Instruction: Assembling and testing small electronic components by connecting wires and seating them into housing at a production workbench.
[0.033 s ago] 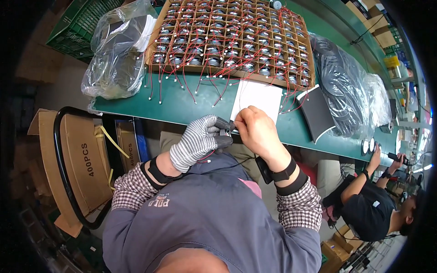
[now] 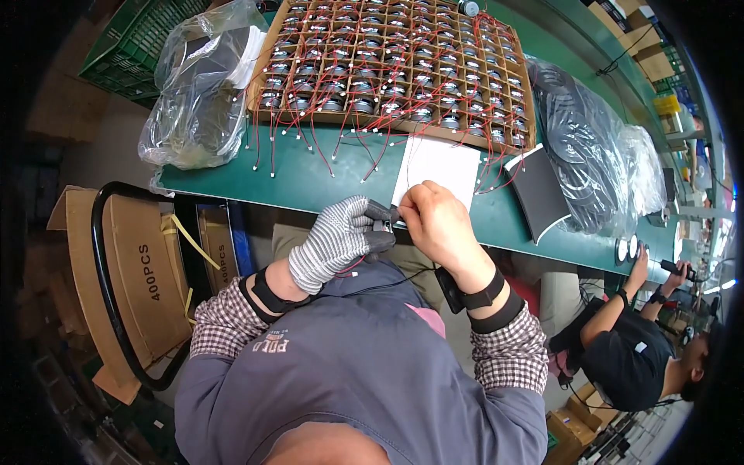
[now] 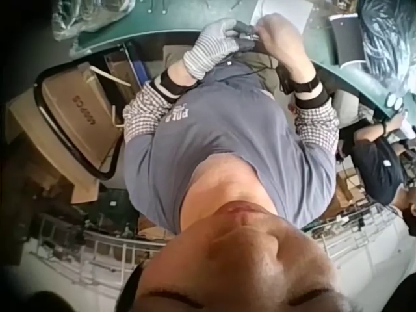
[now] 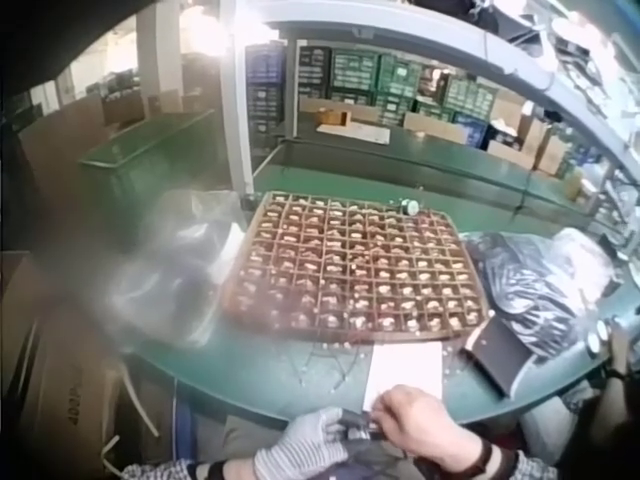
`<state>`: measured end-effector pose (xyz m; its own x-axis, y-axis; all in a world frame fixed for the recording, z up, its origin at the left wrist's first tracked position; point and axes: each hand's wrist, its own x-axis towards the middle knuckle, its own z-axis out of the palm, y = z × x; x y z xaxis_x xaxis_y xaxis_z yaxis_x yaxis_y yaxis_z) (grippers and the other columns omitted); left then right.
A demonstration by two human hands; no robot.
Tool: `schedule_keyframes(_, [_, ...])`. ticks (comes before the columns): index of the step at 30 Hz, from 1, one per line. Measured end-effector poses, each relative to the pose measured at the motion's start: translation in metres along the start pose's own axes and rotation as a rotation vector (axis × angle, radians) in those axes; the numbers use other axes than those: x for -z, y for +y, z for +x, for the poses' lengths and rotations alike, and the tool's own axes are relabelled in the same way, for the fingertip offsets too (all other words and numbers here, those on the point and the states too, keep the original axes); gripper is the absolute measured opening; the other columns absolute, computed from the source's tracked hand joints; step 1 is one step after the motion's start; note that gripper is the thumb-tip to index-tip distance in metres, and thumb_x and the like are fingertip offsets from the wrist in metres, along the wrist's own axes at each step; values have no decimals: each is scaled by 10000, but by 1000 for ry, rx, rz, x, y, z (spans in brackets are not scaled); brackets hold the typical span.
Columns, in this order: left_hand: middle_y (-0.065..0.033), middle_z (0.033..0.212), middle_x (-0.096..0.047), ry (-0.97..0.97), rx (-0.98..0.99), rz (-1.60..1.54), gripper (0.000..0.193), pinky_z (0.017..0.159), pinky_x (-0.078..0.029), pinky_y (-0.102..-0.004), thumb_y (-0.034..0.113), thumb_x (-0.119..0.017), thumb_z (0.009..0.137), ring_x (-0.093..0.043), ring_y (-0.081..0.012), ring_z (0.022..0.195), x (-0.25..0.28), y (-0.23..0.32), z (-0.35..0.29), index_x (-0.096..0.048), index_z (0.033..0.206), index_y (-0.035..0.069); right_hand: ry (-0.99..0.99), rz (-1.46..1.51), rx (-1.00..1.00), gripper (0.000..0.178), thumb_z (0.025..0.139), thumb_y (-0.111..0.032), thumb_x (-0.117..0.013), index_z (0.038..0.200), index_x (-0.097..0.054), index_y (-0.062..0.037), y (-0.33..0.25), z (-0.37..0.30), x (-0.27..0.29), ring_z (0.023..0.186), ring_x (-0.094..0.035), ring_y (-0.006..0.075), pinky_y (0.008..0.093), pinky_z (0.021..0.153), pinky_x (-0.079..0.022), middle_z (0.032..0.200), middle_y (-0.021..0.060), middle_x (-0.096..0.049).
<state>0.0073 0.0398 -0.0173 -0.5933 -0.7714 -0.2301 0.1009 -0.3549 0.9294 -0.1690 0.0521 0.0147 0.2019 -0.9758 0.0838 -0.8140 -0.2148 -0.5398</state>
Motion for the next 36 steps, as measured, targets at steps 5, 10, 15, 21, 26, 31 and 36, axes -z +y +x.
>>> schedule_keyframes(5, [-92,900,-613,21,-20,-4,288,653,-515,-257,22,-694,699,-601,-151,803,-2,-2,2,-545,942,-16,-11,24,-14,96,727,-63,-611,762,-535,-14,2,0,0,647,-536,258,338,587,-426,698,95,-532])
schedule_keyframes(10, [-92,913,-613,29,44,43,286,627,-518,-254,16,-693,696,-604,-156,806,-2,4,1,-546,939,-16,-56,297,-131,114,785,-91,-593,760,-508,-18,11,-5,4,628,-513,168,275,548,-397,681,31,-507])
schedule_keyframes(15, [-100,912,-613,25,94,-33,297,565,-514,-253,8,-690,695,-605,-158,798,-6,6,-1,-542,950,-24,7,1021,-370,114,847,-120,-540,782,-494,-38,44,-17,40,630,-453,83,204,520,-338,718,-10,-477])
schedule_keyframes(21, [-102,820,-612,54,130,-165,258,532,-492,-236,29,-652,737,-603,-154,719,-2,9,-2,-538,957,-43,436,1619,-147,138,836,-148,-545,866,-485,-28,66,-20,83,619,-448,86,199,504,-335,790,29,-497])
schedule_keyframes(26, [-95,776,-605,39,233,-442,193,557,-482,-233,105,-595,799,-601,-164,682,4,15,-1,-545,923,-35,253,1236,-282,142,830,-164,-563,846,-500,-38,42,-23,68,613,-440,75,201,520,-348,765,11,-489])
schedule_keyframes(31, [-96,803,-602,23,208,-597,176,592,-474,-258,142,-600,810,-602,-186,709,8,23,-5,-557,909,3,-257,1020,-301,146,821,-164,-599,780,-512,-54,-2,-13,34,608,-423,50,193,538,-357,692,-29,-466])
schedule_keyframes(36, [-63,787,-593,126,232,-620,167,592,-472,-275,158,-597,819,-593,-176,716,6,18,-8,-563,903,18,-288,1072,-300,146,829,-158,-596,786,-510,-49,-12,-4,18,613,-427,50,191,548,-359,688,-35,-468])
